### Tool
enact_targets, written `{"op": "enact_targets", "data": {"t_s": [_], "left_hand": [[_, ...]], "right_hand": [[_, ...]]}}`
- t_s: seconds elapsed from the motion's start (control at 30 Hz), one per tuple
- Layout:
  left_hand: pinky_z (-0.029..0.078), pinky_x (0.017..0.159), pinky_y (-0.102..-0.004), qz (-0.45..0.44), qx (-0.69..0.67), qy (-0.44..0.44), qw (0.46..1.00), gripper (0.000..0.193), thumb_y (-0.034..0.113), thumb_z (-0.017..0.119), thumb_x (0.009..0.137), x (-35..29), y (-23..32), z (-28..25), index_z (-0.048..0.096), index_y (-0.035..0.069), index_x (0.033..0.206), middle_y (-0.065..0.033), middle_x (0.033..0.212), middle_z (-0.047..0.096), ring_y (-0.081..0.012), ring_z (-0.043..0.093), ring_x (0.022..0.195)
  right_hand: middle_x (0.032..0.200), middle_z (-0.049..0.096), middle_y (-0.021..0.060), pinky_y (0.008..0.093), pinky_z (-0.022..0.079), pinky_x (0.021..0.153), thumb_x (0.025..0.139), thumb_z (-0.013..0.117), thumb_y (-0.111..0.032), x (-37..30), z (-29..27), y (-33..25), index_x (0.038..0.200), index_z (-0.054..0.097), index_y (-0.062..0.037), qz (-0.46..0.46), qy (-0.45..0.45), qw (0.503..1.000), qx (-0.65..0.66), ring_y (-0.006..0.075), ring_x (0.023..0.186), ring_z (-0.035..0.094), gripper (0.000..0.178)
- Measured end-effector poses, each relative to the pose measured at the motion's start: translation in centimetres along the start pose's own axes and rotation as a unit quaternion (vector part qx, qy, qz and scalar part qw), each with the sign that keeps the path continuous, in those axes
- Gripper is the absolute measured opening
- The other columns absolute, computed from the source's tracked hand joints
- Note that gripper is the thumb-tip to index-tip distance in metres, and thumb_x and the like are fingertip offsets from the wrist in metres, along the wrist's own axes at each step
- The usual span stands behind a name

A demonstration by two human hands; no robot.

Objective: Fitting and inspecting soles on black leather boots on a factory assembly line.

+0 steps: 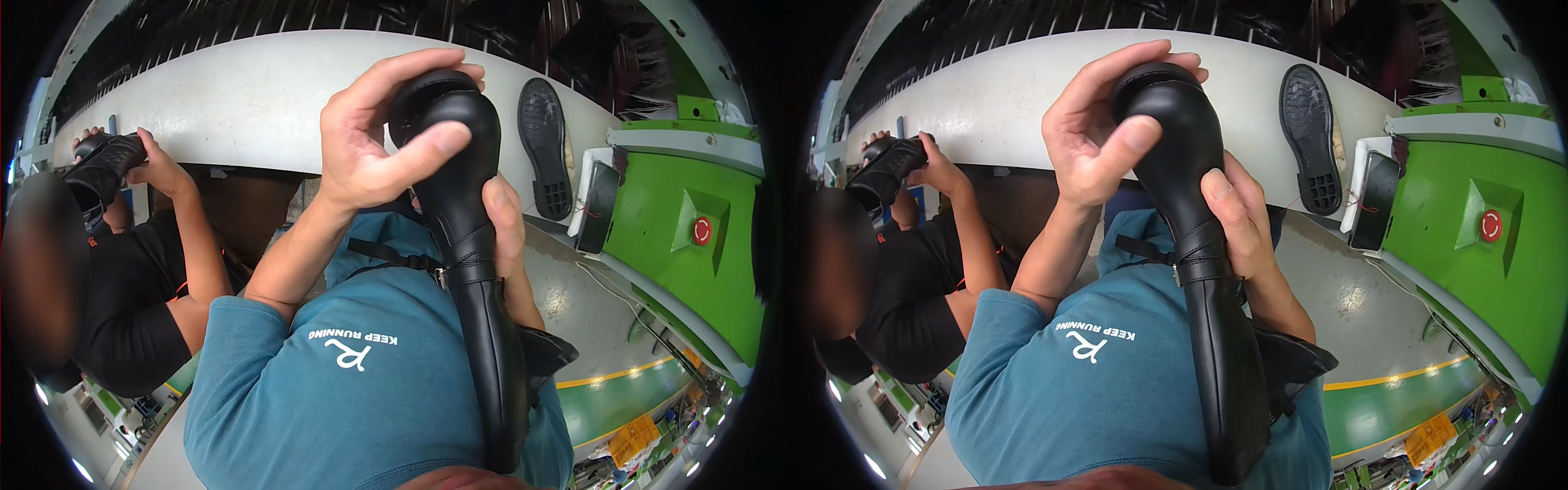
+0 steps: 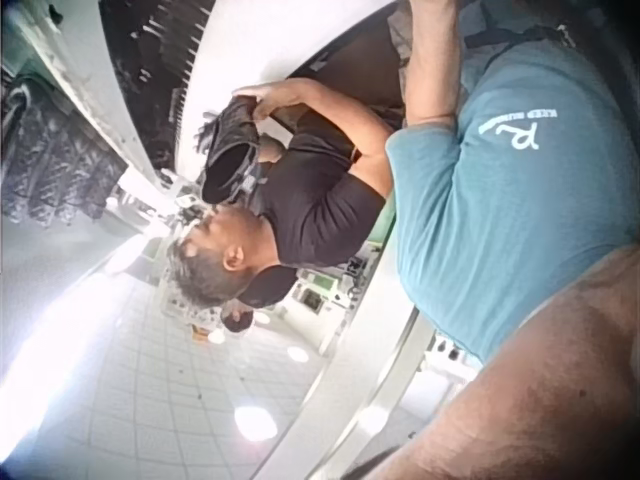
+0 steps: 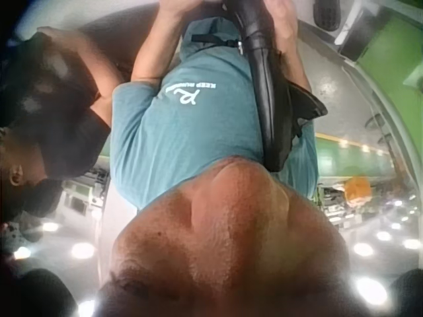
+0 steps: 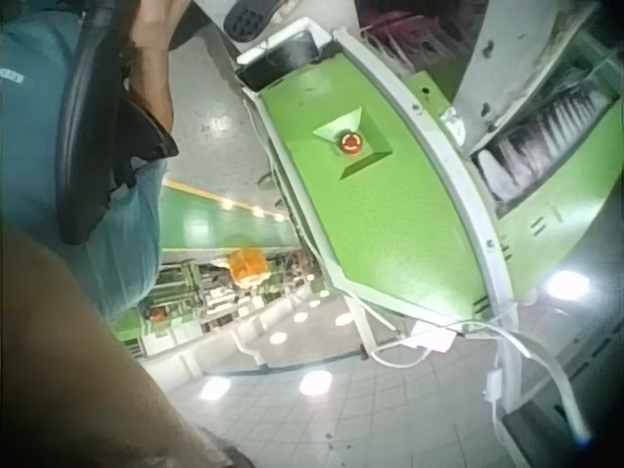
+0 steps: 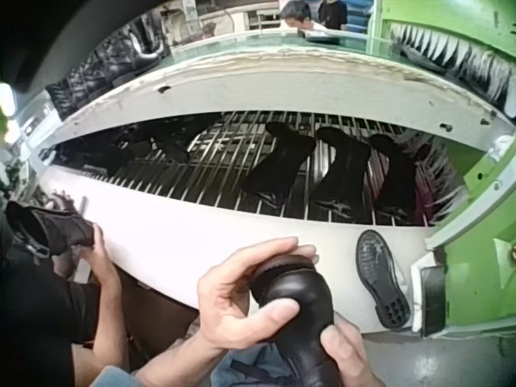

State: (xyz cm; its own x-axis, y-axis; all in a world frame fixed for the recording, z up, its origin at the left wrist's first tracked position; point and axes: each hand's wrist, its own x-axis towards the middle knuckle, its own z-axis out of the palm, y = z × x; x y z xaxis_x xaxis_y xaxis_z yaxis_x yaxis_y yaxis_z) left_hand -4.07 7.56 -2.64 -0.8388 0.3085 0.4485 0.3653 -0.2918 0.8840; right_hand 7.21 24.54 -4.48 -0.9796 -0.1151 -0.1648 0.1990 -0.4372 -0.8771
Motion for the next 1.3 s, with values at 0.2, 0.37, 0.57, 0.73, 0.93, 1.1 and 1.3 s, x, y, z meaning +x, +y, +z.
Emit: {"op": "enact_targets", "data": {"t_s": [0.2,0.37,0.57,0.73,0.93,1.1,1.3], "left_hand": [[0.067,0.103,-0.0463,0.035,0.034,-0.016,0.999,0.06,0.01,0.085,0.095,-0.1,0.2,0.1,0.063,-0.012,0.146,-0.0302,0.131,0.078,-0.0369,0.079,0.121],[0.067,0.103,-0.0468,0.028,0.033,-0.01,0.999,0.055,0.005,0.083,0.095,-0.3,0.5,0.1,0.064,-0.012,0.144,-0.03,0.13,0.078,-0.0371,0.08,0.12],[0.068,0.103,-0.0469,0.024,0.028,-0.008,0.999,0.053,0.002,0.082,0.095,-0.5,0.6,0.1,0.065,-0.012,0.143,-0.0299,0.13,0.078,-0.0372,0.08,0.119],[0.068,0.103,-0.0459,0.012,0.022,-0.003,1.0,0.055,0.002,0.084,0.093,-0.7,0.8,0.1,0.065,-0.012,0.143,-0.029,0.13,0.079,-0.036,0.08,0.119],[0.067,0.103,-0.0445,0.014,0.037,-0.008,0.999,0.062,0.001,0.089,0.089,-0.9,1.3,0.3,0.065,-0.011,0.145,-0.0283,0.131,0.079,-0.0339,0.08,0.118],[0.068,0.103,-0.0442,-0.017,0.026,-0.002,1.0,0.058,0.001,0.088,0.091,-1.2,1.8,0.5,0.065,-0.009,0.143,-0.0278,0.13,0.079,-0.0337,0.08,0.117],[0.066,0.104,-0.0441,-0.041,0.035,0.001,0.999,0.052,0.002,0.088,0.093,-1.3,3.0,0.7,0.066,-0.008,0.139,-0.0271,0.127,0.08,-0.0316,0.081,0.115]], "right_hand": [[0.115,0.072,0.0099,0.0254,0.053,0.078,0.11,0.058,-0.056,0.2,0.6,-0.1,0.148,0.059,0.0067,0.017,-0.012,1.0,0.008,0.0109,0.093,0.068,0.073],[0.114,0.072,0.0102,0.0254,0.054,0.076,0.111,0.057,-0.054,0.2,0.7,0.0,0.148,0.059,0.0067,0.014,-0.002,1.0,0.006,0.011,0.091,0.068,0.072],[0.113,0.072,0.0102,0.0252,0.054,0.075,0.111,0.056,-0.054,0.4,0.9,-0.2,0.148,0.059,0.007,0.012,-0.013,1.0,-0.001,0.0113,0.09,0.069,0.072],[0.113,0.072,0.0103,0.0253,0.054,0.076,0.111,0.056,-0.055,0.4,0.9,-0.3,0.147,0.059,0.007,0.018,-0.017,1.0,-0.003,0.0114,0.091,0.069,0.072],[0.115,0.072,0.0109,0.0253,0.054,0.078,0.11,0.057,-0.054,0.2,1.0,-0.2,0.148,0.059,0.007,0.018,0.0,1.0,0.006,0.0121,0.093,0.069,0.072],[0.115,0.072,0.0108,0.026,0.054,0.079,0.11,0.056,-0.053,-0.1,1.2,-0.6,0.148,0.058,0.0074,0.02,0.005,1.0,-0.015,0.0123,0.094,0.069,0.072],[0.113,0.073,0.0109,0.0277,0.054,0.078,0.11,0.056,-0.052,-0.4,1.2,-0.6,0.145,0.06,0.0079,-0.008,-0.008,0.999,-0.038,0.0123,0.093,0.069,0.07]]}}
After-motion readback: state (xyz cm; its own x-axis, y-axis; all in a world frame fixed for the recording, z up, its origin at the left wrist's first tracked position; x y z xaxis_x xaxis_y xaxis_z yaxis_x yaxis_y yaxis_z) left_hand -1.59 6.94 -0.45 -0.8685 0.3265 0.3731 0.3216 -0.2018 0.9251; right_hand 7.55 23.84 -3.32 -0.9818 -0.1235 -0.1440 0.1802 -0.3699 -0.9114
